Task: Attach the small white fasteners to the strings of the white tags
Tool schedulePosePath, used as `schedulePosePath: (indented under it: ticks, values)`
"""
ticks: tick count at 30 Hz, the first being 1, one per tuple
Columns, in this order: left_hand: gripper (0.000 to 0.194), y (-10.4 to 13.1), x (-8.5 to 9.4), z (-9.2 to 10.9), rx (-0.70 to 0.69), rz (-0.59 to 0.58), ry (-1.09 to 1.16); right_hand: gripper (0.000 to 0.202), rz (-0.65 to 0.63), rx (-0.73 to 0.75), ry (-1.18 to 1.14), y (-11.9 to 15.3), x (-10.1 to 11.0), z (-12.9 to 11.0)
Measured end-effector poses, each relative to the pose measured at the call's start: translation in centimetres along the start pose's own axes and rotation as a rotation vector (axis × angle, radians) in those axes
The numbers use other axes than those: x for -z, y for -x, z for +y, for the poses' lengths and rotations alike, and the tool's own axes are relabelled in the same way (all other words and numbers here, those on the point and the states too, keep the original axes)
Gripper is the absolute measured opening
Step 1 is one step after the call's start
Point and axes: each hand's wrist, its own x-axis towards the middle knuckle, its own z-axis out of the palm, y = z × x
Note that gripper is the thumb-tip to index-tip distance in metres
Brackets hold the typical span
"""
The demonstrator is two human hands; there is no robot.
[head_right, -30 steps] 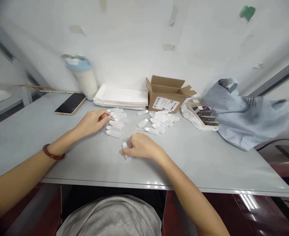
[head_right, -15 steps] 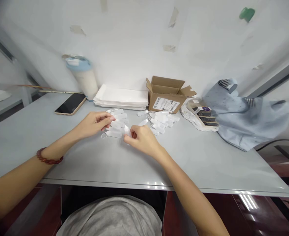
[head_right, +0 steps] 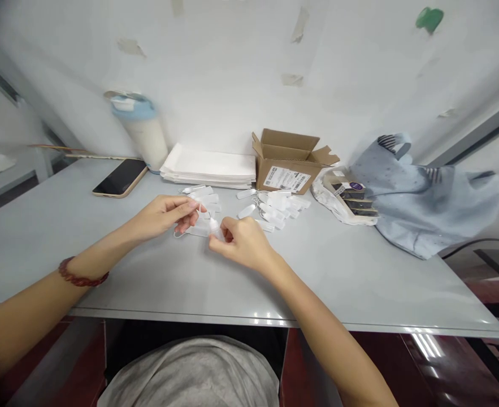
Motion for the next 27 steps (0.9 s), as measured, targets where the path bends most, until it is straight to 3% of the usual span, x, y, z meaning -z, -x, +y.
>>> schedulePosePath:
  ticks: [5,13,27]
  values:
    - [0.021,0.20,-0.16,0.38,0.023,0.040,0.042,0.026,-0.036,0.012,0.040,0.08,-0.13,-0.04]
    - [0.020,0.17,-0.33,0.45,0.031,0.064,0.071,0.025,-0.070,0.031,0.088,0.12,-0.22,-0.03]
    - [0.026,0.54,-0.16,0.81,-0.023,-0.099,-0.007,0.023,-0.005,0.096,0.078,0.23,-0.16,0.16]
